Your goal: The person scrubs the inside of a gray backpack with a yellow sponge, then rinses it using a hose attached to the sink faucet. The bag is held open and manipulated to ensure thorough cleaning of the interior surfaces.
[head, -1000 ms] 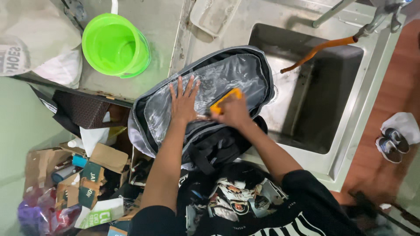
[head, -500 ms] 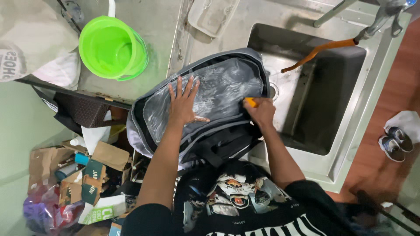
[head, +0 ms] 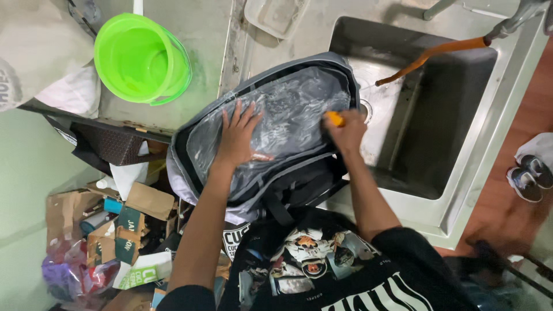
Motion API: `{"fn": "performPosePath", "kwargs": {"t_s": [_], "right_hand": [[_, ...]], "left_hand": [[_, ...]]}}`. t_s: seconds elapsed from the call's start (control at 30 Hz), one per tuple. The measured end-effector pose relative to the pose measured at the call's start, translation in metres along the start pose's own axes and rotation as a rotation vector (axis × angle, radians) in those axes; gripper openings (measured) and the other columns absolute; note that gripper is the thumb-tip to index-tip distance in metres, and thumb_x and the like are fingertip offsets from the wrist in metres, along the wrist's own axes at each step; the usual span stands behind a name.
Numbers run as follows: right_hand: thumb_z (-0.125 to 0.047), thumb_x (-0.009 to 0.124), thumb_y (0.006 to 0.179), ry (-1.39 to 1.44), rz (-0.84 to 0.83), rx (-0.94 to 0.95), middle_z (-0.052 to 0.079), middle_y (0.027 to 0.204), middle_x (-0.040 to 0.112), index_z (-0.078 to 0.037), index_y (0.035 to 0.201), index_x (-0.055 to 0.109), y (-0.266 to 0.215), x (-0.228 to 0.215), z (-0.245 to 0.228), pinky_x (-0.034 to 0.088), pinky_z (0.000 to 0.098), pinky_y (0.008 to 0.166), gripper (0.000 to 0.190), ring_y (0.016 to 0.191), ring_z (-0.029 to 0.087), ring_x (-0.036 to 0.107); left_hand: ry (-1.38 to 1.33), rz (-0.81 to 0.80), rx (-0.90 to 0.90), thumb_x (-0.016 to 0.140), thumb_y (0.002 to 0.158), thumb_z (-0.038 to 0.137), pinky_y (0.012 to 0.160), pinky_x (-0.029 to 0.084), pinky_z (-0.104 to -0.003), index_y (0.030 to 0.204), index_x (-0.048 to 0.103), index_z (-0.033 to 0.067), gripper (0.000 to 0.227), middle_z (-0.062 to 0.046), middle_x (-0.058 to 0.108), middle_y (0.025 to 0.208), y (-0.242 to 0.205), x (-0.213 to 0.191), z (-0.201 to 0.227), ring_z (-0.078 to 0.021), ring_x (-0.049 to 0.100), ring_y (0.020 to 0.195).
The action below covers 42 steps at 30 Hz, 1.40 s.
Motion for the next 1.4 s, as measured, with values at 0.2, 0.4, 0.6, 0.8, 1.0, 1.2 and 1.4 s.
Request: {"fn": "performPosePath", "kwargs": {"t_s": [0.2, 0.4, 0.6, 0.8, 1.0, 1.2, 1.4], "right_hand": [[-0.062, 0.083, 0.079, 0.232, -0.207, -0.509, 0.008, 0.101, 0.076, -0.017, 0.095, 0.083, -0.056, -0.024, -0.195, 0.032, 0.0736, 0.111, 0.047, 0.109, 0.035, 0.067], [-0.057, 0.093, 0.076, -0.154, 0.273, -0.081, -0.001, 0.098, 0.056, -0.023, 0.089, 0.067, 0.107, -0.011, -0.039, 0.049, 0.0522, 0.073, 0.045, 0.091, 0.03, 0.059], [-0.062, 0.076, 0.079, 0.126, -0.431, -0.526, 0.003, 0.103, 0.063, -0.021, 0.097, 0.077, -0.006, 0.018, -0.264, 0.037, 0.0795, 0.099, 0.046, 0.104, 0.034, 0.062], [-0.069, 0.087, 0.082, -0.16, 0.114, 0.046, -0.004, 0.101, 0.057, -0.025, 0.093, 0.071, 0.144, 0.009, -0.028, 0.046, 0.0588, 0.078, 0.048, 0.1, 0.03, 0.058], [-0.066, 0.06, 0.089, 0.114, -0.327, -0.506, 0.0, 0.106, 0.055, -0.025, 0.1, 0.072, 0.018, 0.048, -0.292, 0.028, 0.0818, 0.101, 0.044, 0.108, 0.032, 0.056], [-0.058, 0.091, 0.087, -0.043, 0.139, -0.131, 0.007, 0.105, 0.055, -0.017, 0.097, 0.073, 0.149, -0.006, -0.107, 0.045, 0.0606, 0.084, 0.045, 0.099, 0.035, 0.061], [-0.054, 0.077, 0.09, 0.072, -0.272, -0.315, 0.007, 0.115, 0.064, -0.02, 0.107, 0.079, 0.068, 0.031, -0.294, 0.024, 0.0863, 0.108, 0.038, 0.12, 0.038, 0.061]], "left_hand": [[0.288, -0.016, -0.21, 0.089, 0.059, 0.074, 0.124, 0.003, -0.084, 0.172, 0.029, 0.015, 0.141, -0.018, 0.021, 0.18, -0.042, 0.024, -0.01, -0.0455, 0.014, 0.165], [0.253, -0.027, -0.216, 0.09, 0.052, 0.08, 0.124, 0.01, -0.083, 0.173, 0.027, 0.0149, 0.151, -0.02, 0.022, 0.179, -0.042, -0.03, 0.011, -0.0433, 0.022, 0.164], [0.354, -0.184, -0.319, 0.093, 0.057, 0.064, 0.13, 0.005, -0.075, 0.173, 0.019, 0.0252, 0.143, -0.011, 0.014, 0.182, -0.041, -0.013, -0.008, -0.0329, 0.013, 0.167], [0.207, -0.081, -0.309, 0.086, 0.057, 0.084, 0.127, 0.006, -0.076, 0.175, 0.019, 0.0257, 0.147, -0.011, 0.013, 0.182, -0.044, -0.036, 0.008, -0.0351, 0.012, 0.167], [0.192, -0.174, -0.427, 0.081, 0.07, 0.083, 0.134, -0.004, -0.066, 0.162, 0.043, 0.0118, 0.123, -0.014, 0.011, 0.182, -0.052, -0.012, 0.002, -0.0299, 0.001, 0.169], [0.044, -0.016, -0.422, 0.081, 0.078, 0.073, 0.128, -0.001, -0.068, 0.171, 0.03, 0.0203, 0.118, -0.014, 0.008, 0.183, -0.061, -0.016, 0.017, -0.0345, 0.004, 0.168], [0.075, -0.013, -0.423, 0.083, 0.073, 0.071, 0.13, -0.001, -0.065, 0.165, 0.04, 0.0216, 0.112, -0.013, 0.011, 0.183, -0.06, -0.003, 0.009, -0.0332, 0.006, 0.169]]}}
Point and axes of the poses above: each hand's wrist, its own y-axis towards the middle knuckle, its own x-axis out of the palm, z = x × y, the point moved 5 cm from there along y, towards the middle knuckle
